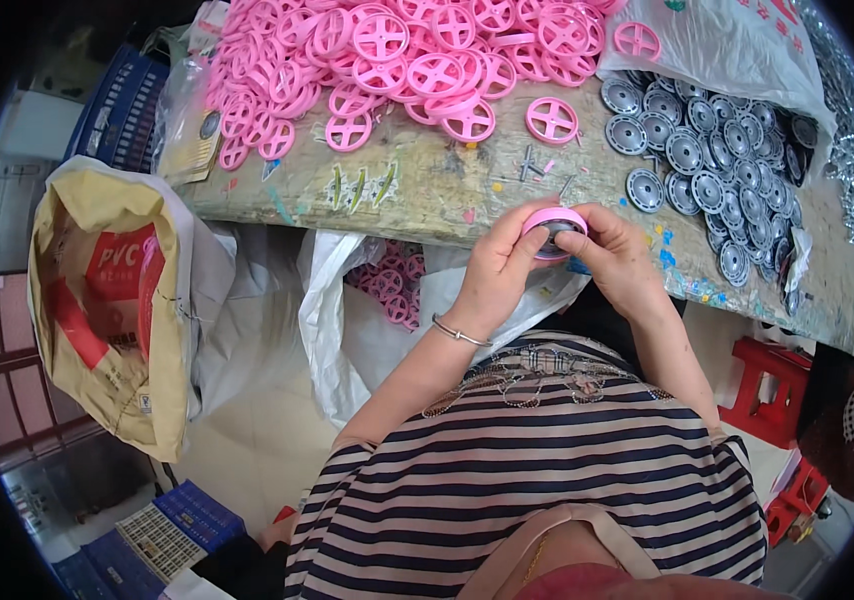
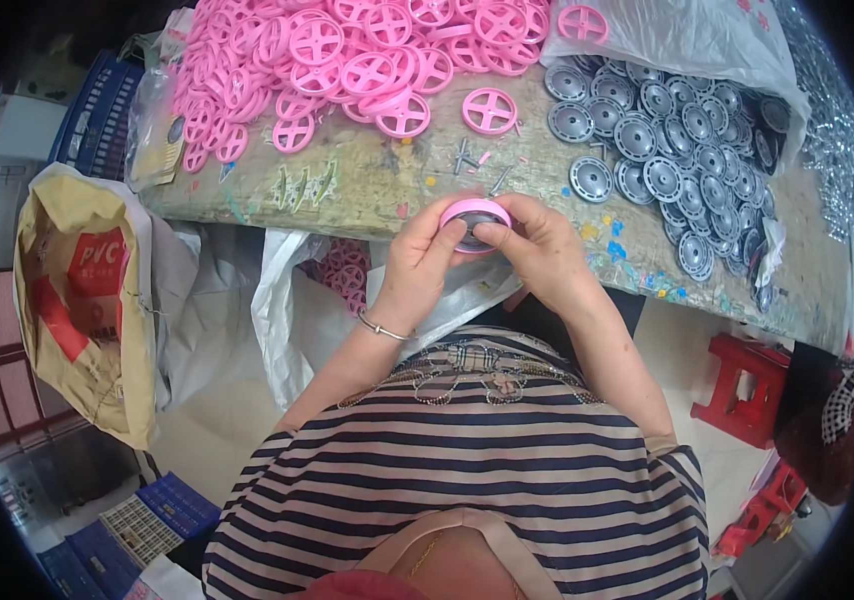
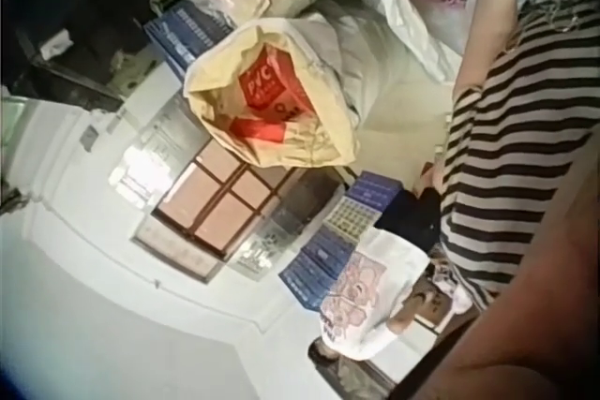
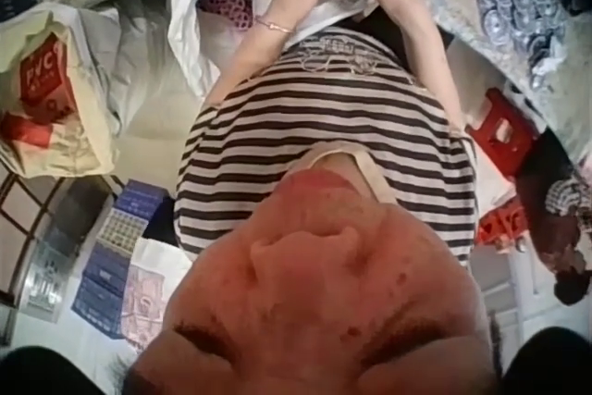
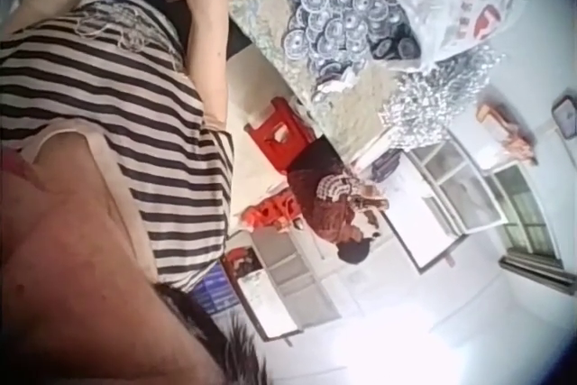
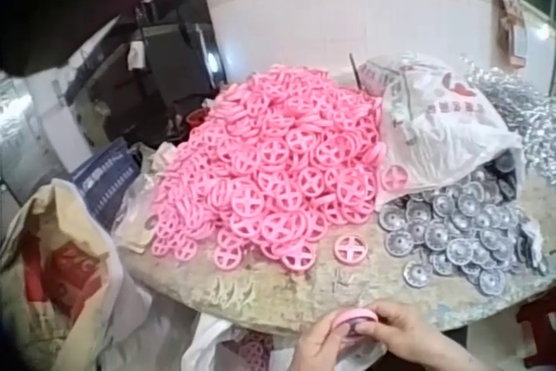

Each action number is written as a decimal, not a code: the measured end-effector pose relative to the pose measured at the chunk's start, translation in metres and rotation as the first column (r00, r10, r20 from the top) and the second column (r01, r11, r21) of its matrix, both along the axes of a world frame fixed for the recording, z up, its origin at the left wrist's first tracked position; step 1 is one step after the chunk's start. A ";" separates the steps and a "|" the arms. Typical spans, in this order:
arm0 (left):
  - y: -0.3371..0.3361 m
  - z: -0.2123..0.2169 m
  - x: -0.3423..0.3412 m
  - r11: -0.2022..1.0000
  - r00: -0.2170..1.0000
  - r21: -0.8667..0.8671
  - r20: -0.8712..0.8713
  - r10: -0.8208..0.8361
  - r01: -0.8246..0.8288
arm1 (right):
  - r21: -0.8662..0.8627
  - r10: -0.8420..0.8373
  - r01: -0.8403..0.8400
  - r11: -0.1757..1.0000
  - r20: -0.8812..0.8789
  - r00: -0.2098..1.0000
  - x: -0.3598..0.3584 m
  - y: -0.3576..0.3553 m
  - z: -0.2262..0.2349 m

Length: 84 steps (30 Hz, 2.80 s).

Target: Assembling small pink and grey plastic wheels or gear components at a workbench.

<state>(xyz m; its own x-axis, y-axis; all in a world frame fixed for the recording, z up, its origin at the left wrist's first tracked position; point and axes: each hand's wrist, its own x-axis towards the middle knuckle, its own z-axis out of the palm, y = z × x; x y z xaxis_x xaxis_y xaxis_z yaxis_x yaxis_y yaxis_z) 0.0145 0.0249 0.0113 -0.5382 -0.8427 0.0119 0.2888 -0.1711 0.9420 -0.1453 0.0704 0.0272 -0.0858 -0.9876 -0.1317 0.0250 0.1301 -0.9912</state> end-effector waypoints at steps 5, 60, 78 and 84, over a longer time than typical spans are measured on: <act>0.002 0.003 0.009 0.998 0.994 0.056 0.110 0.026 -0.033 | 0.008 -0.001 0.002 1.000 -0.172 0.985 0.011 -0.001 -0.003; -0.009 -0.011 0.004 0.949 0.995 0.304 -0.087 -0.058 0.082 | -0.141 0.004 -0.066 0.988 -0.403 0.915 -0.005 -0.026 -0.007; -0.012 -0.038 0.124 0.937 0.848 -0.033 0.417 0.328 -0.347 | -0.164 -0.193 0.119 0.979 -0.569 0.799 -0.056 -0.026 -0.004; -0.019 -0.066 0.164 0.896 0.266 -0.412 0.893 0.362 0.164 | -0.402 -0.408 0.080 0.912 -0.876 0.257 -0.147 -0.075 -0.016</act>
<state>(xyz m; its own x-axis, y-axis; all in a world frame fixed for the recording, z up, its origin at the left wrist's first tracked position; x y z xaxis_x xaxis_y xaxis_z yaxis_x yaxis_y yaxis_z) 0.1783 0.0061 -0.0550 -0.2928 -0.9471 -0.1316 -0.8459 0.1924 0.4975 -0.2920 -0.0042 0.0117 -0.2283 -0.8703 0.4365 -0.9377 0.0759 -0.3391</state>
